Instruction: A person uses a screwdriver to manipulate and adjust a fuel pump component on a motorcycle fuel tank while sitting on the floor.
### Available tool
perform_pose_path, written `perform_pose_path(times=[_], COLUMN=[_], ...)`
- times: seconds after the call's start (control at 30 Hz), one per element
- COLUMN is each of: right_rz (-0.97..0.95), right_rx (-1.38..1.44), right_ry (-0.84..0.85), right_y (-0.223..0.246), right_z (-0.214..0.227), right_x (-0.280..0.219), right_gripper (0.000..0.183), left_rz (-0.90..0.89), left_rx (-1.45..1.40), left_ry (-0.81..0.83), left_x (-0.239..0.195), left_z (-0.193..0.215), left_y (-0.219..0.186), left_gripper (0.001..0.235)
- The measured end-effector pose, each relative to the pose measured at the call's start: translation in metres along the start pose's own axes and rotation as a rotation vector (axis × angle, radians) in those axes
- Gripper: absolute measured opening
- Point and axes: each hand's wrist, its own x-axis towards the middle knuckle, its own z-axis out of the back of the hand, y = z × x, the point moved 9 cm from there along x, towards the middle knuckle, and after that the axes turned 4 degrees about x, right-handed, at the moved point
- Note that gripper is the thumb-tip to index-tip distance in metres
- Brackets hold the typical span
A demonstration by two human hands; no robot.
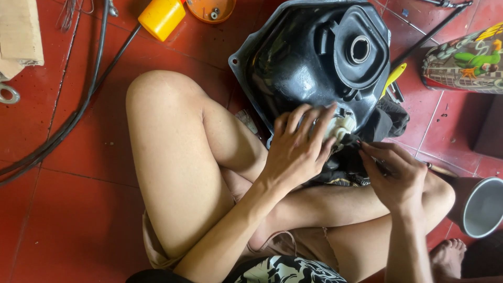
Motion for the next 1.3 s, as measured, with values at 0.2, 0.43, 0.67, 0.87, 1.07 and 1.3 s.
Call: perform_pose_path(times=[0.2,0.43,0.67,0.87,1.07,1.3], right_rz=[0.079,0.086,0.14,0.084,-0.034,-0.035], right_rx=[-0.273,-0.668,-0.712,-0.687,-0.439,-0.188], right_ry=[0.224,0.372,0.469,0.476,0.231,0.063], right_y=[0.021,0.011,0.009,0.014,0.015,0.008], right_z=[-0.01,-0.021,-0.029,-0.032,-0.016,-0.017], right_x=[0.032,0.041,0.049,0.045,0.037,0.014], right_gripper=[0.014,0.022,0.021,0.02,0.014,0.011], left_rz=[0.025,0.027,0.034,0.03,0.031,0.04], left_rx=[0.079,0.127,0.078,0.059,0.062,0.077], left_ry=[0.122,0.107,0.125,0.119,0.126,0.139], left_x=[-0.013,-0.008,-0.006,-0.007,-0.008,-0.008], left_z=[-0.024,-0.013,-0.013,-0.013,-0.016,-0.015], left_y=[0.002,0.0,0.0,0.001,-0.001,-0.001], left_gripper=[0.127,0.119,0.106,0.104,0.105,0.102])
